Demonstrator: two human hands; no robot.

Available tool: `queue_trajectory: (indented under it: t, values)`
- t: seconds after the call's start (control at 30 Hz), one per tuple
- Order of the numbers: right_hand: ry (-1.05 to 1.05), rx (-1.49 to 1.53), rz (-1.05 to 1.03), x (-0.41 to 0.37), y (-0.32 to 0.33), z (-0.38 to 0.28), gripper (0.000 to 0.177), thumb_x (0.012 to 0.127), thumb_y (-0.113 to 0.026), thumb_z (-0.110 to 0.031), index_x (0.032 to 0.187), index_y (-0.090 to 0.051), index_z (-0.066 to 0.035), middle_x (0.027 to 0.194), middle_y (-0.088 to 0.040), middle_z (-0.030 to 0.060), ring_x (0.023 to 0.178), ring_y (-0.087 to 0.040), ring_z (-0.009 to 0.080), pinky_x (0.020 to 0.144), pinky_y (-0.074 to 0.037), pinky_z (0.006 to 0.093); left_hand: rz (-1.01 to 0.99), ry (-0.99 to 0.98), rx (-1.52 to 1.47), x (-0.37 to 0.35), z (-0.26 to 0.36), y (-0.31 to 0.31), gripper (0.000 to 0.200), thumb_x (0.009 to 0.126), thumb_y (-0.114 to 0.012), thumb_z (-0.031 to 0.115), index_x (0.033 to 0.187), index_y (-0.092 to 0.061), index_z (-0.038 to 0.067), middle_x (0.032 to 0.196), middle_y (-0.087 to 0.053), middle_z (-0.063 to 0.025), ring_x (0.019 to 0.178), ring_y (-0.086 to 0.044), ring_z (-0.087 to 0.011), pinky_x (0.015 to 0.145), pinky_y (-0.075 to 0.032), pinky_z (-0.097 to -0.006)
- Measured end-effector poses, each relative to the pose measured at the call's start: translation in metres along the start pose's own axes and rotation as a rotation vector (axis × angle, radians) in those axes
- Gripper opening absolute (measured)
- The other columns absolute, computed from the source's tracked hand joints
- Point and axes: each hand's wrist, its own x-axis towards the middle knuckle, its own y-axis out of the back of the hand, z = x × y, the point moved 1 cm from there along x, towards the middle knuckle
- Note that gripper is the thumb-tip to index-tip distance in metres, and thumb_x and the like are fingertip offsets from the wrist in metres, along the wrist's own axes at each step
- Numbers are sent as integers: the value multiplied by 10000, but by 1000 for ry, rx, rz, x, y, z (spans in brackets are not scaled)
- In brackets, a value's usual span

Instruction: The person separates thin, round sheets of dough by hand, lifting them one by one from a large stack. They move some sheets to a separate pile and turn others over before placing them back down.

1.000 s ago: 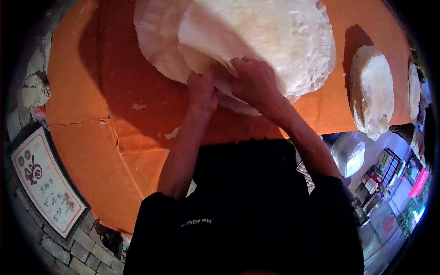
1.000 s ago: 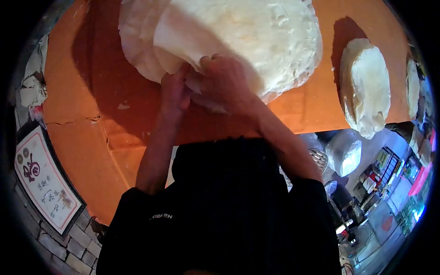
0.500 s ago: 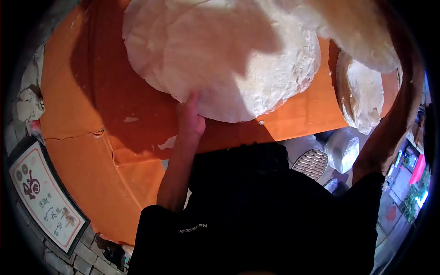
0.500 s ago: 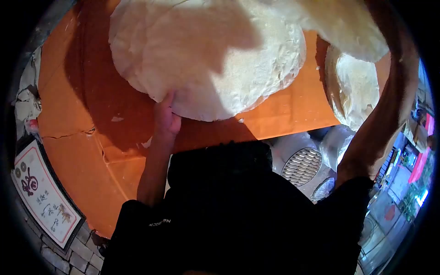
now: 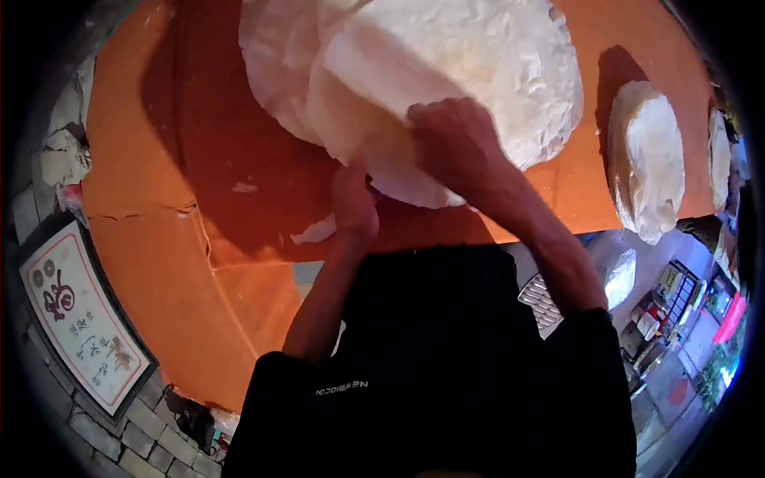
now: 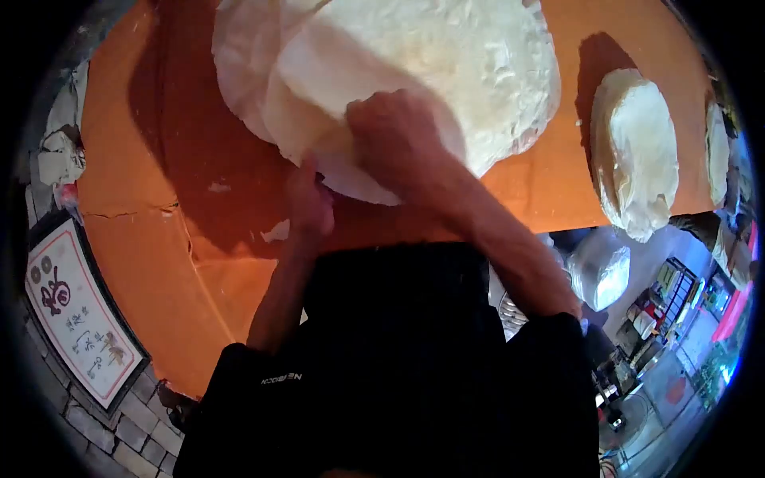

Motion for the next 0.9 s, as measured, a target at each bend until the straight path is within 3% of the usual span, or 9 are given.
queue_trajectory:
  t: [0.13,0.23,0.33,0.4,0.53,0.6,0.67,0.7,0.9]
  values:
    - [10,129,15,-3,-42,-17,65,731,-607,-113,729,-629,-52,744,-644,178,734,-635,379,643,-492,484,-73,-125,108,7,-8,7,382,1031,-422,304,1246,-521,4,1140,-588,-64,1010,-551,-146,852,-465,-321]
    - [-1,173,-15,-7,-51,-19,109,753,-621,-151,746,-624,-41,755,-641,190,758,-634,389,661,-492,486,-48,26,126,-2,-5,6,392,1037,-393,322,1255,-514,19,1153,-575,-52,994,-545,-132,846,-462,-308]
    - [188,188,68,-9,-45,-19,164,781,-632,-198,788,-624,-34,738,-635,179,765,-633,392,681,-496,482,-174,-124,246,-7,-4,5,413,1042,-360,363,1255,-513,43,1167,-568,-56,987,-547,-139,860,-467,-303]
    - [20,280,148,-21,-45,-22,205,807,-637,-232,847,-640,-32,711,-619,167,752,-630,388,689,-502,473,-381,16,-460,-4,-6,13,388,1038,-356,342,1275,-510,77,1219,-572,-87,1092,-547,-194,899,-475,-315]
    - [-69,160,59,-27,-22,-11,258,804,-655,-269,925,-656,-41,754,-644,183,784,-643,376,692,-512,456,-480,86,-539,-10,11,-15,449,1036,-320,380,1320,-488,74,1240,-575,-116,1132,-545,-239,930,-478,-351]
    - [-132,204,-204,-8,-1,8,237,789,-644,-241,865,-678,-20,877,-674,202,882,-663,352,788,-529,467,-417,49,-330,0,7,-24,575,1022,-317,478,1388,-428,48,1276,-549,-151,1108,-568,-292,931,-476,-446]
    - [-235,-117,-104,17,46,29,211,770,-657,-216,856,-703,-28,853,-683,207,876,-675,347,795,-545,413,-364,48,-240,7,7,-26,535,1013,-372,443,1352,-451,36,1217,-564,-143,1067,-585,-278,898,-496,-441]
    - [-111,-101,157,12,82,33,158,775,-637,-157,863,-697,-40,852,-688,181,831,-678,334,756,-557,379,-315,50,-153,11,7,-27,497,1003,-426,409,1315,-473,25,1157,-579,-135,1026,-602,-264,866,-516,-435]
    - [-74,-513,611,-2,217,32,121,753,-625,-93,843,-692,-47,788,-678,169,757,-675,317,670,-547,399,-105,33,232,31,7,-20,307,948,-566,168,1199,-533,-7,1017,-614,-102,890,-645,-205,724,-564,-338]
